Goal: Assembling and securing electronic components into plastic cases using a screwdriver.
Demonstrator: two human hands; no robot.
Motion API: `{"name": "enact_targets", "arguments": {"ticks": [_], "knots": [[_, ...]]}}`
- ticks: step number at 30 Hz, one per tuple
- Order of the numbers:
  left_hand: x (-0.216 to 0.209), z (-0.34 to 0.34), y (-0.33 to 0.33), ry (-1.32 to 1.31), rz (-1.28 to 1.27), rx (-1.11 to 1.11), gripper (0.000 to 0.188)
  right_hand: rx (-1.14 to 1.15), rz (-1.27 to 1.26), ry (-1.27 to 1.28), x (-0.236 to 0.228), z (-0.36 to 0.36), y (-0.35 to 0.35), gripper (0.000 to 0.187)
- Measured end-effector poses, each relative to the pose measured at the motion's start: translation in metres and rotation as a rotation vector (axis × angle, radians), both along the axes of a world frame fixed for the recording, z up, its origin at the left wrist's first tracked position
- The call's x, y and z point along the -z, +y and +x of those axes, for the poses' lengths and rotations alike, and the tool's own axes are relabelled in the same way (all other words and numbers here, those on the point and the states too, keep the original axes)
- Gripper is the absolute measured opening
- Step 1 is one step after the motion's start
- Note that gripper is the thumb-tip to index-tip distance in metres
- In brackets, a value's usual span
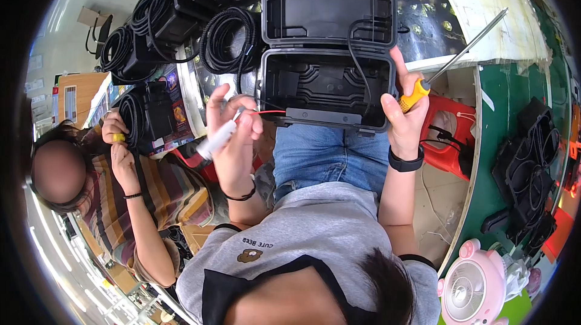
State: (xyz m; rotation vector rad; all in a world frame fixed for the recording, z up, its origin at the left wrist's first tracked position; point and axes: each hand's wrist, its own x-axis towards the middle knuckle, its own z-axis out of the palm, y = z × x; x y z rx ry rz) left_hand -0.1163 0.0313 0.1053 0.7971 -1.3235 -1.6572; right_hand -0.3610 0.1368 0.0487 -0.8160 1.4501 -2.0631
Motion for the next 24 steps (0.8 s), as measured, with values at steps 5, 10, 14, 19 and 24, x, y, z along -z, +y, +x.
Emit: {"name": "enact_targets", "arguments": {"ticks": [5, 10, 14, 19, 24], "knots": [[-0.017, 0.007, -0.006, 0.369, 0.296, 0.006, 0.052, -0.041, -0.035, -0.034, 0.003, -0.003, 0.001, 0.041], [-0.002, -0.005, -0.018, 0.082, -0.138, -0.032, 0.036, -0.036, -0.045, -0.030, 0.002, -0.001, 0.000, 0.041], [-0.014, -0.031, -0.025, -0.797, -0.792, -0.261, 0.030, -0.034, -0.060, -0.040, 0.002, -0.001, -0.001, 0.041], [-0.032, -0.035, -0.020, -1.228, -0.946, -0.071, 0.038, -0.035, -0.050, -0.048, 0.004, 0.000, 0.000, 0.041], [-0.040, -0.025, -0.009, -1.292, -0.892, 0.009, 0.037, -0.025, -0.032, -0.040, 0.001, 0.000, -0.001, 0.041]]}}
